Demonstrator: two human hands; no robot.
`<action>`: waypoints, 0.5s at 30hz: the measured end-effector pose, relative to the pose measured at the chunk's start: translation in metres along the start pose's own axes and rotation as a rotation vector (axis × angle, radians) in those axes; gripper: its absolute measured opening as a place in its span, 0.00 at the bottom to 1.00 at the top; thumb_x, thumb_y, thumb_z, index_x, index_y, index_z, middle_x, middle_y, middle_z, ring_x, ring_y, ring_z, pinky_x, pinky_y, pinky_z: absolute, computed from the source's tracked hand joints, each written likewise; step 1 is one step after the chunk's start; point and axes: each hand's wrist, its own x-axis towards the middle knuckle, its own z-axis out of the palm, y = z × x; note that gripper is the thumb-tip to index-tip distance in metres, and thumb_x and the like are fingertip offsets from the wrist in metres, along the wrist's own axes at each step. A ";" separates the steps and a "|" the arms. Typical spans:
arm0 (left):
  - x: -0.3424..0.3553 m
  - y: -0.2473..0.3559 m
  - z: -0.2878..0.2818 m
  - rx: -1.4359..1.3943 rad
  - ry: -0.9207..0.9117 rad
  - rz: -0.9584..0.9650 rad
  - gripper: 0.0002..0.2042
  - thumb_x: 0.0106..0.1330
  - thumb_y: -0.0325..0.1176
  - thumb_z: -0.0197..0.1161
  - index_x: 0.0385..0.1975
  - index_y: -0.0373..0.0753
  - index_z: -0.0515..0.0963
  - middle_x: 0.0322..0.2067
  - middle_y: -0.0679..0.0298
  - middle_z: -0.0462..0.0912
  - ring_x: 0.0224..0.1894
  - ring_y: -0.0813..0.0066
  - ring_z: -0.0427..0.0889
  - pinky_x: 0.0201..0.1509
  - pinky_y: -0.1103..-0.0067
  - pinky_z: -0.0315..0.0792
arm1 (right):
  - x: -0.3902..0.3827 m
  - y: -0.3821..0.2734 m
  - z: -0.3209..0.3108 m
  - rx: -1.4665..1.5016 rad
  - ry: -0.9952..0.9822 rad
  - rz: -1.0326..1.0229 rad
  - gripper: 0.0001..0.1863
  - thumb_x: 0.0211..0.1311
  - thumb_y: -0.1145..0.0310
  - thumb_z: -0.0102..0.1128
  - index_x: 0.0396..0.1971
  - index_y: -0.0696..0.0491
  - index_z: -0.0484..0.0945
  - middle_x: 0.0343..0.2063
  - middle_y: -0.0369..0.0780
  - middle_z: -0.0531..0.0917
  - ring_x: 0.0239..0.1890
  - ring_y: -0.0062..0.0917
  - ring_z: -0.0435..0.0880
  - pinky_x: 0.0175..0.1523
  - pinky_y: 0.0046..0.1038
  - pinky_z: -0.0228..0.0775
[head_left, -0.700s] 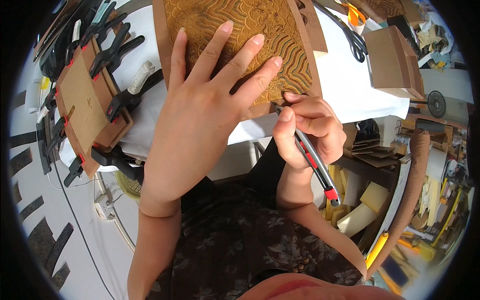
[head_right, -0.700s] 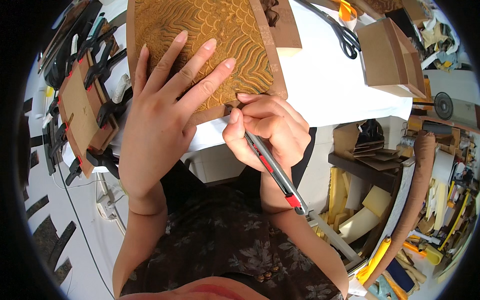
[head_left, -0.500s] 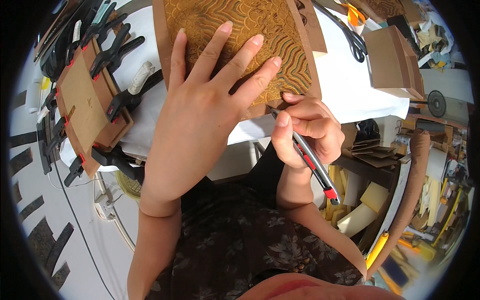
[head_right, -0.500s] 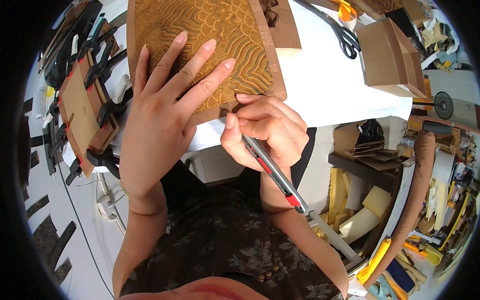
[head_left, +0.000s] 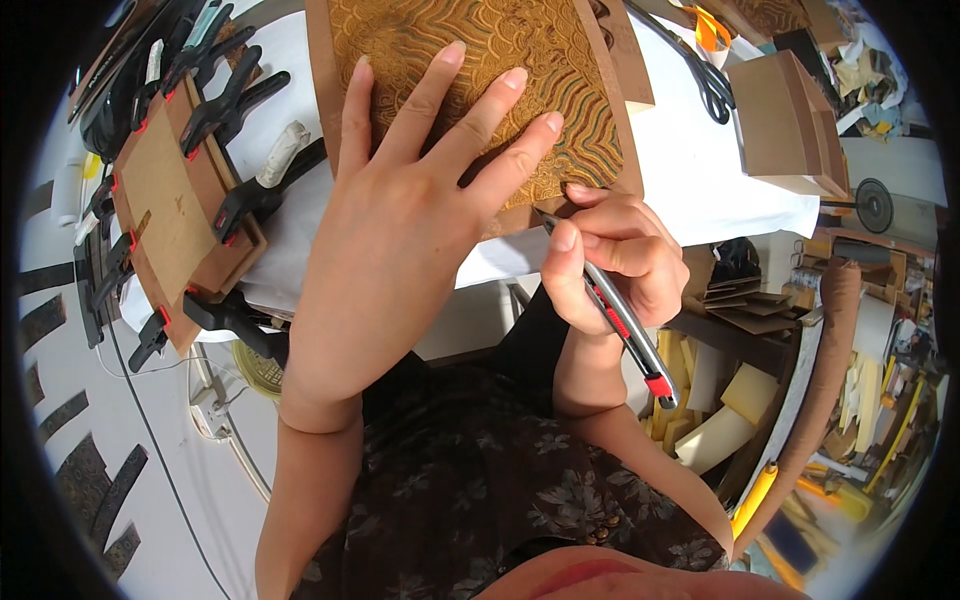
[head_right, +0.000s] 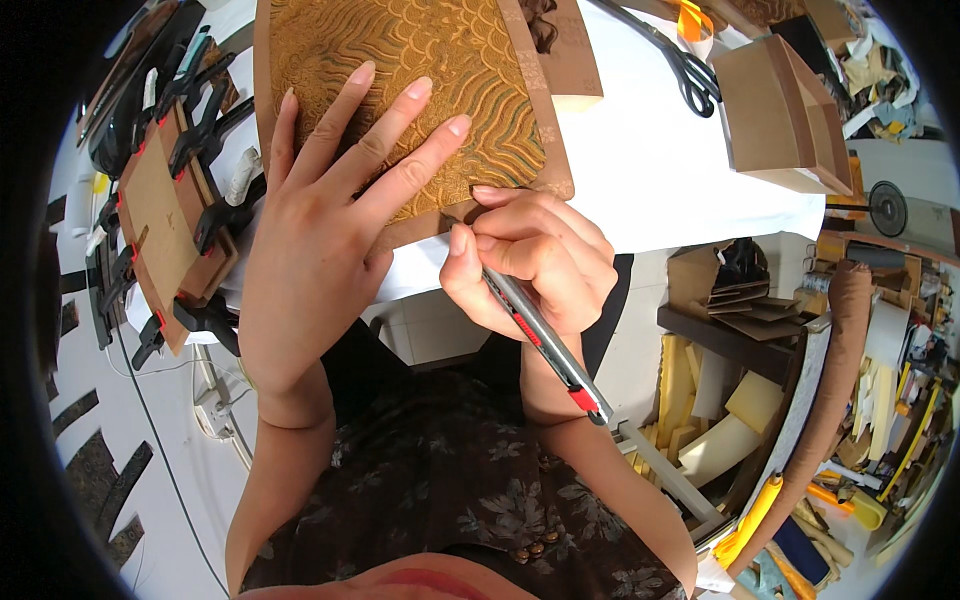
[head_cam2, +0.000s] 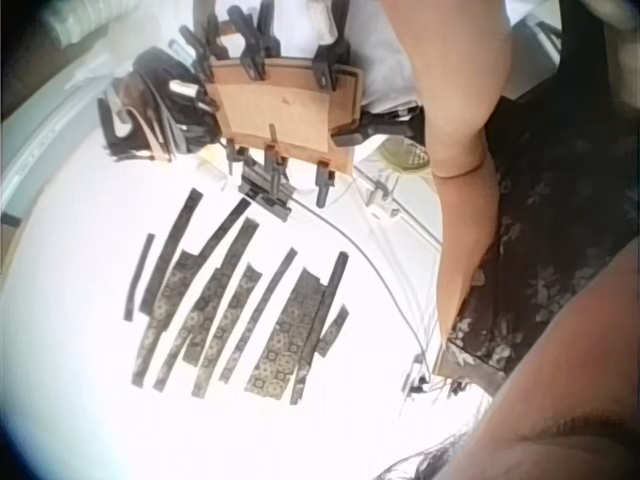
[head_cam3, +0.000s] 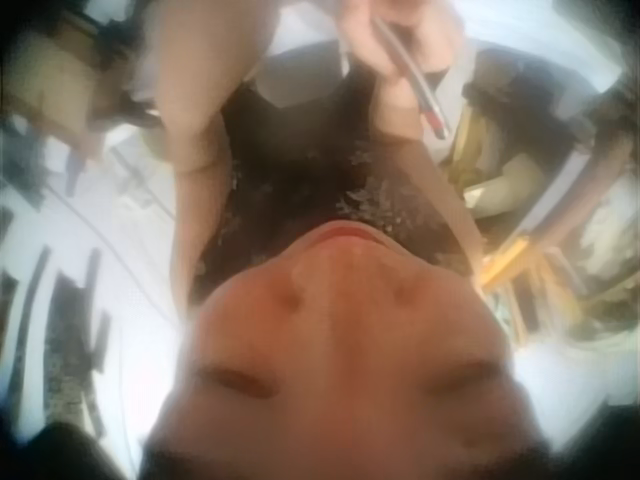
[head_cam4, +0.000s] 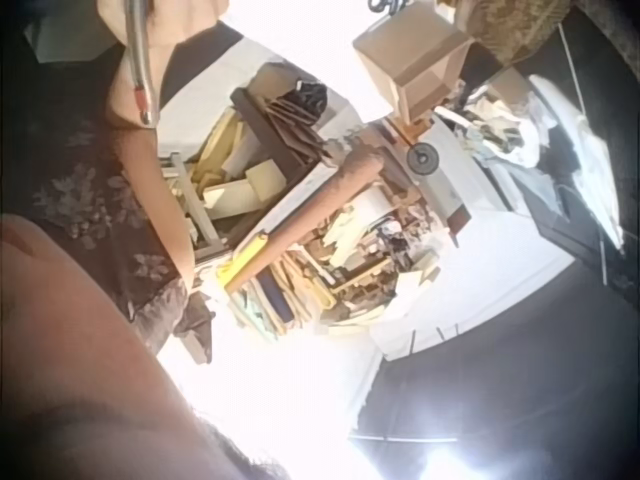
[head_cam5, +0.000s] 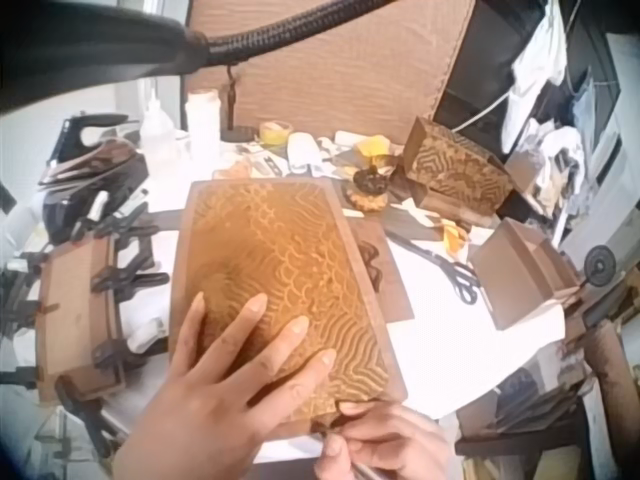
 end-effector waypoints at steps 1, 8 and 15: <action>0.000 0.000 0.001 -0.001 0.002 -0.001 0.30 0.51 0.20 0.54 0.57 0.55 0.73 0.60 0.69 0.69 0.65 0.60 0.62 0.68 0.53 0.51 | 0.001 -0.001 0.000 -0.014 -0.011 -0.002 0.14 0.47 0.81 0.67 0.16 0.56 0.67 0.14 0.40 0.77 0.16 0.25 0.78 0.32 0.27 0.81; 0.000 0.000 0.002 -0.007 0.004 -0.004 0.29 0.52 0.22 0.55 0.57 0.55 0.74 0.60 0.69 0.69 0.65 0.60 0.63 0.68 0.54 0.51 | -0.005 0.001 0.002 -0.055 0.035 0.017 0.14 0.46 0.80 0.68 0.16 0.56 0.68 0.13 0.40 0.77 0.16 0.24 0.78 0.32 0.27 0.81; 0.000 0.000 0.001 -0.004 0.009 -0.004 0.29 0.52 0.22 0.55 0.57 0.55 0.73 0.60 0.69 0.69 0.64 0.60 0.63 0.68 0.54 0.51 | -0.001 -0.001 0.000 -0.039 -0.024 -0.004 0.14 0.47 0.80 0.67 0.16 0.56 0.68 0.14 0.40 0.78 0.17 0.26 0.80 0.32 0.27 0.81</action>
